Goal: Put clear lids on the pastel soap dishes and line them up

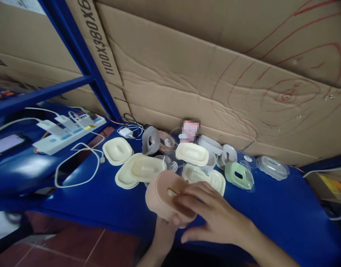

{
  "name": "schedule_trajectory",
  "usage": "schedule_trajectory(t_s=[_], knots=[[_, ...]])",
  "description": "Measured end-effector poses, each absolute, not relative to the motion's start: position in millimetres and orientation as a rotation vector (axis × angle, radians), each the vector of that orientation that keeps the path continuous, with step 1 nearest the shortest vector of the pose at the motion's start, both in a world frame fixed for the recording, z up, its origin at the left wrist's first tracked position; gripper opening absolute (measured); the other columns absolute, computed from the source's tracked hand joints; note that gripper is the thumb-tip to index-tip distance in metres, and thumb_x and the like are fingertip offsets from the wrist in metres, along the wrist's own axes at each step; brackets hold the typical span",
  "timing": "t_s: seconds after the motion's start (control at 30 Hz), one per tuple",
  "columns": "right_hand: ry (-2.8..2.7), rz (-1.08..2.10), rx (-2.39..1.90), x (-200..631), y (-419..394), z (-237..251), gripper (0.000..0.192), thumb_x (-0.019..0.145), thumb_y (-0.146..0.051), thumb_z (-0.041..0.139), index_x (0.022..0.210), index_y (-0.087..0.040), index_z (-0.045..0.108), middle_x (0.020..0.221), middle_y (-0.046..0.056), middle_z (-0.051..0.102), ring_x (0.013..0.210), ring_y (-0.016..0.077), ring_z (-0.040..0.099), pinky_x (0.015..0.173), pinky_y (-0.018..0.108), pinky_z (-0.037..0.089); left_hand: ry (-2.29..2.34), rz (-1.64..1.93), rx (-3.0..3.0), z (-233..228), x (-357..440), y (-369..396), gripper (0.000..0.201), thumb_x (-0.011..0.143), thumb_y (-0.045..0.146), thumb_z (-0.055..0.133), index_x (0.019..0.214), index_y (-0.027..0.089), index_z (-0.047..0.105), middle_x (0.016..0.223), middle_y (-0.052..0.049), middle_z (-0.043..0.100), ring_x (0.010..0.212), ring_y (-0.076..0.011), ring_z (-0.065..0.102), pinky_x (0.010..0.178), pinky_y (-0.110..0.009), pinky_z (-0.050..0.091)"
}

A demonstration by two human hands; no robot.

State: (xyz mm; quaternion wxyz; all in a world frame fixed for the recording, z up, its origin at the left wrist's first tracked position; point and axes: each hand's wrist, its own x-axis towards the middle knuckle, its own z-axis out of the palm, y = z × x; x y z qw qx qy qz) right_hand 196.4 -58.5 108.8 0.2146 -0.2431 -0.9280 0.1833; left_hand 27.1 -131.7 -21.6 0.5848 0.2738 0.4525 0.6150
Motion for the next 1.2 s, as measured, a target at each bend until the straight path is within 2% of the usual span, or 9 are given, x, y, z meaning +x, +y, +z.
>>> schedule_trajectory(t_s=[0.2, 0.37, 0.5, 0.63, 0.77, 0.87, 0.93, 1.13, 1.2], knots=[[-2.457, 0.478, -0.714, 195, -68, 103, 0.052, 0.105, -0.048, 0.069, 0.15, -0.025, 0.057, 0.13, 0.009, 0.075, 0.118, 0.0249, 0.071, 0.102, 0.044, 0.059, 0.93, 1.49, 0.658, -17, 34, -121, 0.094, 0.066, 0.079, 0.091, 0.137, 0.022, 0.071, 0.134, -0.018, 0.076, 0.127, -0.0423, 0.072, 0.111, -0.055, 0.06], [-2.241, 0.565, -0.712, 191, -47, 103, 0.045, 0.102, -0.04, 0.072, 0.144, -0.028, 0.063, 0.122, 0.01, 0.075, 0.111, 0.0262, 0.073, 0.095, 0.043, 0.062, 1.11, 1.596, 0.602, -19, 13, -120, 0.104, 0.06, 0.085, 0.09, 0.139, 0.021, 0.069, 0.131, -0.017, 0.077, 0.127, -0.0424, 0.072, 0.107, -0.05, 0.062], [-2.395, 0.206, -0.894, 179, 10, 103, 0.038, 0.107, -0.033, 0.064, 0.144, -0.028, 0.064, 0.136, 0.011, 0.073, 0.127, 0.0312, 0.068, 0.111, 0.054, 0.054, 1.177, 1.712, 0.544, -6, -10, -111, 0.098, 0.066, 0.075, 0.093, 0.143, 0.02, 0.066, 0.132, -0.016, 0.077, 0.132, -0.0409, 0.069, 0.114, -0.05, 0.058], [-2.556, 0.084, -0.945, 164, 54, 104, 0.035, 0.111, -0.02, 0.051, 0.144, -0.021, 0.064, 0.148, 0.011, 0.068, 0.14, 0.0302, 0.06, 0.123, 0.057, 0.043, 1.181, 1.726, 0.526, 8, -18, -110, 0.091, 0.075, 0.069, 0.09, 0.148, 0.022, 0.062, 0.135, -0.016, 0.076, 0.133, -0.0395, 0.07, 0.115, -0.052, 0.057], [-2.537, 0.164, -0.873, 151, 31, 97, 0.04, 0.113, -0.035, 0.052, 0.15, -0.022, 0.058, 0.157, 0.012, 0.06, 0.148, 0.0285, 0.052, 0.125, 0.053, 0.042, 1.33, 1.723, 0.565, -3, -21, -114, 0.081, 0.082, 0.067, 0.086, 0.147, 0.022, 0.064, 0.135, -0.014, 0.076, 0.136, -0.0364, 0.068, 0.118, -0.048, 0.054], [-2.593, 0.407, -0.682, 142, -9, 88, 0.063, 0.106, -0.057, 0.063, 0.159, -0.025, 0.049, 0.157, 0.012, 0.061, 0.146, 0.0253, 0.056, 0.12, 0.045, 0.048, 1.353, 1.722, 0.57, -11, -20, -110, 0.077, 0.085, 0.071, 0.081, 0.143, 0.021, 0.067, 0.131, -0.014, 0.077, 0.133, -0.0349, 0.07, 0.116, -0.046, 0.055], [-2.637, 0.434, -0.611, 140, -29, 84, 0.072, 0.103, -0.062, 0.066, 0.161, -0.024, 0.046, 0.159, 0.014, 0.059, 0.149, 0.0266, 0.053, 0.12, 0.045, 0.048, 1.332, 1.706, 0.572, -7, -19, -104, 0.075, 0.087, 0.072, 0.079, 0.14, 0.02, 0.069, 0.127, -0.014, 0.078, 0.129, -0.0348, 0.072, 0.113, -0.046, 0.057], [-2.51, 0.177, -0.811, 195, -20, 91, 0.056, 0.11, -0.048, 0.057, 0.161, -0.027, 0.046, 0.157, 0.013, 0.062, 0.145, 0.0299, 0.058, 0.118, 0.054, 0.051, 1.56, 1.881, 0.878, 31, -55, -52, 0.071, 0.089, 0.06, 0.083, 0.144, 0.022, 0.06, 0.125, -0.01, 0.076, 0.118, -0.029, 0.075, 0.099, -0.036, 0.063], [-2.417, 0.039, -1.026, 239, -3, 89, 0.05, 0.111, -0.042, 0.055, 0.159, -0.029, 0.05, 0.156, 0.012, 0.063, 0.145, 0.0321, 0.059, 0.116, 0.059, 0.052, 1.555, 1.914, 0.908, 39, -86, -24, 0.08, 0.086, 0.062, 0.085, 0.148, 0.025, 0.051, 0.116, -0.007, 0.077, 0.095, -0.0236, 0.078, 0.079, -0.031, 0.065]])
